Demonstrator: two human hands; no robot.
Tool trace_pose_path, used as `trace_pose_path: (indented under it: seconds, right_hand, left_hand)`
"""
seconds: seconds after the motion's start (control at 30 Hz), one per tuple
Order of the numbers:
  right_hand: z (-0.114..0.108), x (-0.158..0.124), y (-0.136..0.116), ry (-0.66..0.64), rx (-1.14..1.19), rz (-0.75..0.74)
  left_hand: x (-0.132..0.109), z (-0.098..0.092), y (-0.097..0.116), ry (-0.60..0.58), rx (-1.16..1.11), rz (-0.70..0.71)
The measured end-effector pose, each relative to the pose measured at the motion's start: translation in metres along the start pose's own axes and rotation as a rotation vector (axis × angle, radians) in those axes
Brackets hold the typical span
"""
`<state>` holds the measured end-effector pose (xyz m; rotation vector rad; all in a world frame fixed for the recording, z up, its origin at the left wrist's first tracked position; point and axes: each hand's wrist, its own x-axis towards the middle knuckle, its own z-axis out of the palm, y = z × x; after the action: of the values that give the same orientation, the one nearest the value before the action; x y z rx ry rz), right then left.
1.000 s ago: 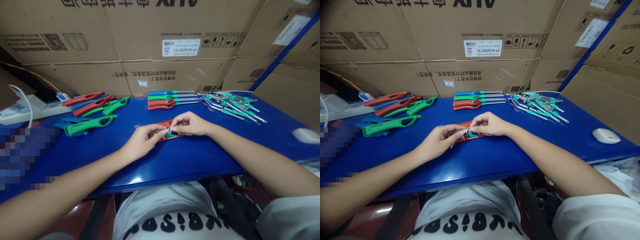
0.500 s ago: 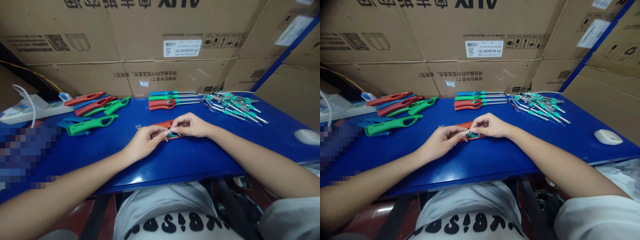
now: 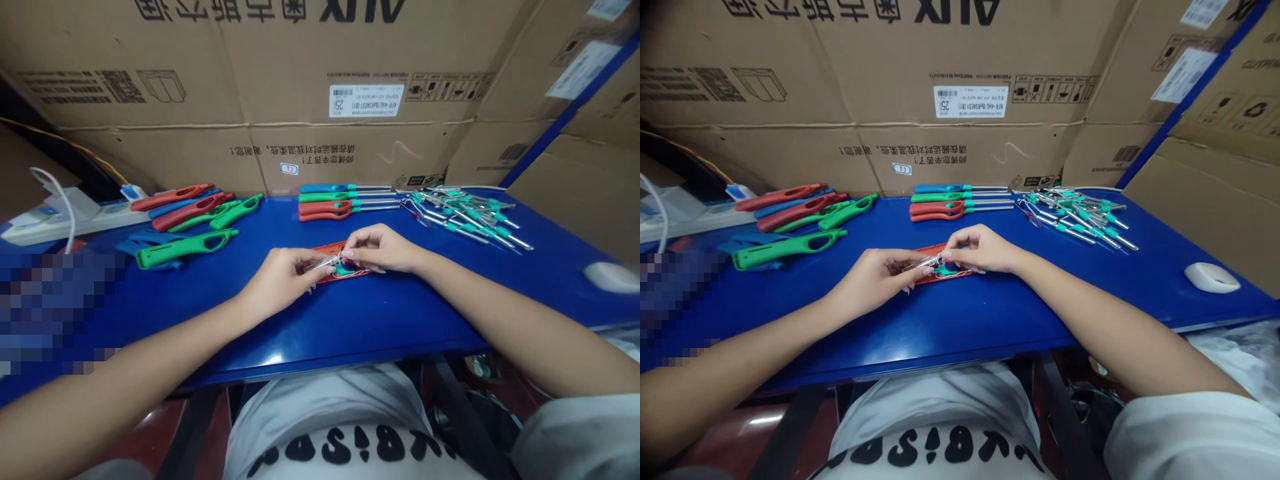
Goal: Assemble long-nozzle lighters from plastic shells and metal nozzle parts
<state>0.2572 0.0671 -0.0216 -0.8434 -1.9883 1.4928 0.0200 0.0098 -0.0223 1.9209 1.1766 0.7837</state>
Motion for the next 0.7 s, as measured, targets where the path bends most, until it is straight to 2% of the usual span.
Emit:
trace_pose_path:
  seconds: [0.27,0.7]
  right_hand:
    - [0.0059,0.0002,0.0013,0.027,0.037,-0.002]
    - [0.0088,0.0007,0.0008,0.076,0.094,-0.033]
  left_hand:
    - [0.0006,0.005,-0.0009,0.0,0.016,0.008]
    - [0.0029,0.0093,-0.0002,0.029,-0.11,-0.021]
